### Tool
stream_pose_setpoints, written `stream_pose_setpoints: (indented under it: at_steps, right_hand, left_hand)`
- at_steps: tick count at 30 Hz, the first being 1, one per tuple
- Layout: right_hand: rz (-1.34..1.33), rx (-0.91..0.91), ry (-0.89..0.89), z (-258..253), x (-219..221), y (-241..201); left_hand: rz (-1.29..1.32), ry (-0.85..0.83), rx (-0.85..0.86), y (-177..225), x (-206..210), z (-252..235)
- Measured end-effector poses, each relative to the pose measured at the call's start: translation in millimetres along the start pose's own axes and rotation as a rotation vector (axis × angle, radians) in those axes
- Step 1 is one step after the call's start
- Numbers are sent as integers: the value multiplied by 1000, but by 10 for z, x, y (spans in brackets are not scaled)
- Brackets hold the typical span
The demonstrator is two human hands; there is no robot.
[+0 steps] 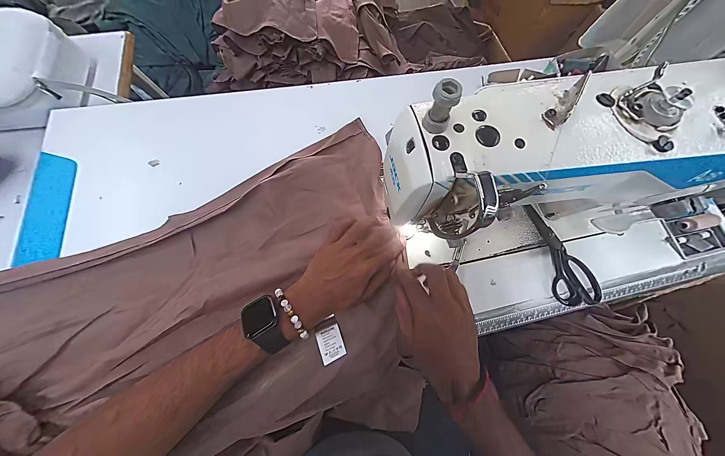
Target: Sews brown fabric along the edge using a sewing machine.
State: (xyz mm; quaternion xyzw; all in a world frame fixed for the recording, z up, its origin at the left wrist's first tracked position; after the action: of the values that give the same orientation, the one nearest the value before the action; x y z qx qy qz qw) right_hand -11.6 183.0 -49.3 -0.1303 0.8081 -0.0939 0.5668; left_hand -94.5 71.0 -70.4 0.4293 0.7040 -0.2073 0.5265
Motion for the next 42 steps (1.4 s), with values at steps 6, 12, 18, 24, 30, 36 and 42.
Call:
stream_pose_setpoints:
  at_steps: [6, 12, 18, 24, 30, 36, 42]
  right_hand:
    - [-85, -14, 123, 1132, 15, 5]
    - [61, 152, 275, 955, -569, 375]
    - [7, 205, -228, 408, -391, 285]
    - [-26, 367, 100, 59, 41, 359]
    - [57, 149, 185, 166, 1, 141]
    - [130, 69, -3, 256, 17, 60]
    - [149, 50, -30, 205, 18, 79]
  left_hand:
    - [141, -61, 55, 125, 21, 170]
    - [88, -27, 28, 125, -1, 141]
    - [102, -19, 15, 117, 17, 145]
    - [109, -26, 22, 107, 15, 154]
    - [61, -25, 5, 118, 10, 150]
    - [117, -67, 61, 124, 16, 146]
    - [87, -76, 76, 71, 3, 102]
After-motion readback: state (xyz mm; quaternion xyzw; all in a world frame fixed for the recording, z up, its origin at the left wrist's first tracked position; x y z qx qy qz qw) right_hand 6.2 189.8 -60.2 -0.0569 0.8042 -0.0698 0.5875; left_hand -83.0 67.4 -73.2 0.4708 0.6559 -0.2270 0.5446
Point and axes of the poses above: each hand's wrist, its own z-axis away from the middle knuckle, its own x-axis out of the palm, y = z × x, the point moved 8 cm from there along -z, towards the middle knuckle, and after that the axes turned 2 degrees about y, right-handed, at the moved point
